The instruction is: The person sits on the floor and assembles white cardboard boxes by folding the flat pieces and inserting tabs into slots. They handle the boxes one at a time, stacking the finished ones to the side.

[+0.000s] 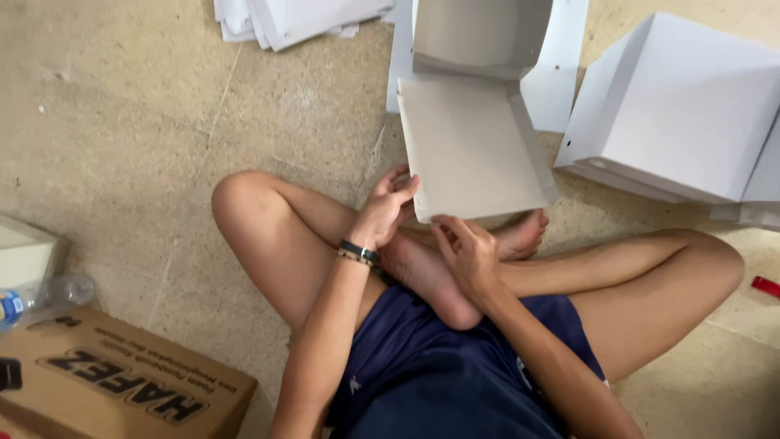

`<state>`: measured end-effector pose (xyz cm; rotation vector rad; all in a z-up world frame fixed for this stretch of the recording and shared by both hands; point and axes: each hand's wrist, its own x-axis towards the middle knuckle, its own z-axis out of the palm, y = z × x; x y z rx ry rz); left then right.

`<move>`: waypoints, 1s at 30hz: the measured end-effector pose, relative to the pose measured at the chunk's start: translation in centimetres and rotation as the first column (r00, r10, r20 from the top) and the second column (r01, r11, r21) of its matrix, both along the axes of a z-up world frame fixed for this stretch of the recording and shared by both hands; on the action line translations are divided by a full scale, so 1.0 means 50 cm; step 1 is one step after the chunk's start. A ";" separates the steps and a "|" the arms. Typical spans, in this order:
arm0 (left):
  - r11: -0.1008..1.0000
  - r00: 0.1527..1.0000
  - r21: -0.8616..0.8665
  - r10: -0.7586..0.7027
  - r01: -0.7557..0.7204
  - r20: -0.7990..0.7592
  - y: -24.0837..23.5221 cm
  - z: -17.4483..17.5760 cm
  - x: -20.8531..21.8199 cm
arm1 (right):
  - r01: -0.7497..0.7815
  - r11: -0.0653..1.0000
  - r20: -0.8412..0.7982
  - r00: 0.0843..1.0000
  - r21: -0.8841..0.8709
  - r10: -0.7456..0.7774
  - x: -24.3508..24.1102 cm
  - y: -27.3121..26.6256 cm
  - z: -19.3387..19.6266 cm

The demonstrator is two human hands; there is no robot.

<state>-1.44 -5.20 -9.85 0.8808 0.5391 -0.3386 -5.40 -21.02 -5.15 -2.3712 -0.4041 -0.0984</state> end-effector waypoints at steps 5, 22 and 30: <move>0.999 0.999 -0.026 -0.032 0.032 0.004 -0.008 -0.004 -0.008 | -0.002 0.993 0.073 0.997 0.115 -0.006 0.007 -0.008 0.021; 0.992 0.995 -0.108 -0.054 0.062 0.078 -0.004 0.059 -0.011 | -0.032 0.923 0.177 0.983 0.384 -0.039 0.020 -0.030 0.032; 0.985 0.998 -0.169 0.043 -0.035 0.042 -0.022 0.077 -0.027 | 0.003 0.923 0.214 0.973 0.384 -0.092 0.020 -0.025 0.035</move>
